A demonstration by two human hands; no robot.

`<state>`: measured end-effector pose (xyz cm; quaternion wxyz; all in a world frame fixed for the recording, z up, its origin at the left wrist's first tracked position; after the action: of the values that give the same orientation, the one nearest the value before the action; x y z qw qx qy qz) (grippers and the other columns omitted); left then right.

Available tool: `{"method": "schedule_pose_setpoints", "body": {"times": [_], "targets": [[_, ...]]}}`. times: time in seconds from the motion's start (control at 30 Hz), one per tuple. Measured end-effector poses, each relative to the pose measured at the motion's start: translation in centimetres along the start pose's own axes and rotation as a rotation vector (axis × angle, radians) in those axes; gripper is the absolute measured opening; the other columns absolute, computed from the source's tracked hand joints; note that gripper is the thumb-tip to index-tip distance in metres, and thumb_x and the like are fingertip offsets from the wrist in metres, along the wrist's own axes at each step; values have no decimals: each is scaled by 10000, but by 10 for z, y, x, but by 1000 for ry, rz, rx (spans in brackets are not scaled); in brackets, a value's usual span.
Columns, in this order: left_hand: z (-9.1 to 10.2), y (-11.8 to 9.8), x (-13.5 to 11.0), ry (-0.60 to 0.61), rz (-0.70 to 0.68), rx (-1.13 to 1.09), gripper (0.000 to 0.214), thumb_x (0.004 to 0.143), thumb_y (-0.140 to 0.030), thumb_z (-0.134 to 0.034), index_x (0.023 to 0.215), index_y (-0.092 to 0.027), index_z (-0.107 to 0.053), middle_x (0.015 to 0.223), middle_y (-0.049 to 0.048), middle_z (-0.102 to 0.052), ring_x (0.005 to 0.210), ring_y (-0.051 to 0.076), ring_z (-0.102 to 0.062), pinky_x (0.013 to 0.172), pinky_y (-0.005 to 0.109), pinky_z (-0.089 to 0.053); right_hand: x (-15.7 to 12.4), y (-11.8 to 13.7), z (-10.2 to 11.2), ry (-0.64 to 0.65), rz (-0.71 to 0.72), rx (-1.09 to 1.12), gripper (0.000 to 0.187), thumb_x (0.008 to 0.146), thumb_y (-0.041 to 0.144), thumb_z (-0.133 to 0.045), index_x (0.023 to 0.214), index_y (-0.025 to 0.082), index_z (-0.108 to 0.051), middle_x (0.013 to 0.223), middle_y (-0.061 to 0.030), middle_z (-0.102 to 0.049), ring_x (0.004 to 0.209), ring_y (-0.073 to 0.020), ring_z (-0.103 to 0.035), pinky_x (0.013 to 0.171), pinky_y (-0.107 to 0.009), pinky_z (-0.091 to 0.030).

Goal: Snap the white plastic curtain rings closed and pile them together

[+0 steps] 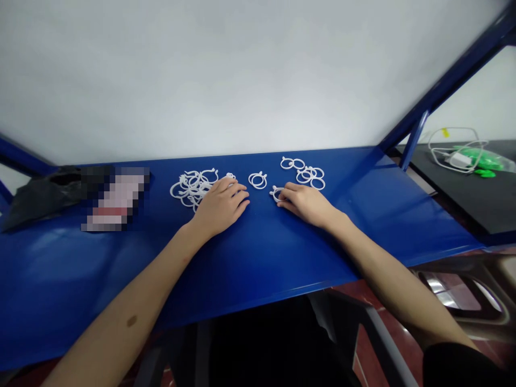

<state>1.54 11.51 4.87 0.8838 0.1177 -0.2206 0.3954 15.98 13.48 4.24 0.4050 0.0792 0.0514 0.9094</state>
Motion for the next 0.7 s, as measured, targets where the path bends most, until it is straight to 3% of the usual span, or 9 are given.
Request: {"method": "schedule_pose_setpoints", "body": {"times": [0.17,0.33,0.5,0.7], "targets": [[3,-16,2,-12,-23,-43,289,982,-275,-527,1196,-191,-702,1166,91,-721,1186,286,-573,1075,485,-445,-1,27,-2,-28,49,-92,224,1023,322,-520,1003,133,-639,979,-86,-624,774,-171,-577,684,-298,-407],[-1,-41,4,-11,-87,-40,315,997,-275,-514,1259,-185,-664,1172,91,-721,1138,259,-599,1026,436,-473,-6,44,-6,-6,152,-28,229,1007,357,-549,1037,148,-639,1009,-89,-627,818,-191,-604,745,-325,-464],[-1,-44,1,-50,-117,55,254,988,-192,-521,1148,-235,-713,1154,41,-729,1119,244,-596,1031,420,-456,-10,43,0,3,210,57,161,984,276,-592,1088,172,-657,1155,-102,-628,915,-202,-626,821,-348,-494],[2,-43,0,-65,-110,53,250,979,-165,-524,1133,-237,-707,1116,47,-729,1093,238,-596,1017,415,-455,-8,46,-4,29,226,-5,149,1016,193,-510,1018,151,-653,1011,-74,-656,854,-193,-596,793,-333,-468]]}}
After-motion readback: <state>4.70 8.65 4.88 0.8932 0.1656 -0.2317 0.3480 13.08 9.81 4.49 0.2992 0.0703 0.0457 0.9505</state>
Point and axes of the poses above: each hand's wrist, its own x-axis towards the middle knuckle, its own z-axis out of the back of the hand, y = z × x, the point moved 10 cm from there along x, towards the middle knuckle
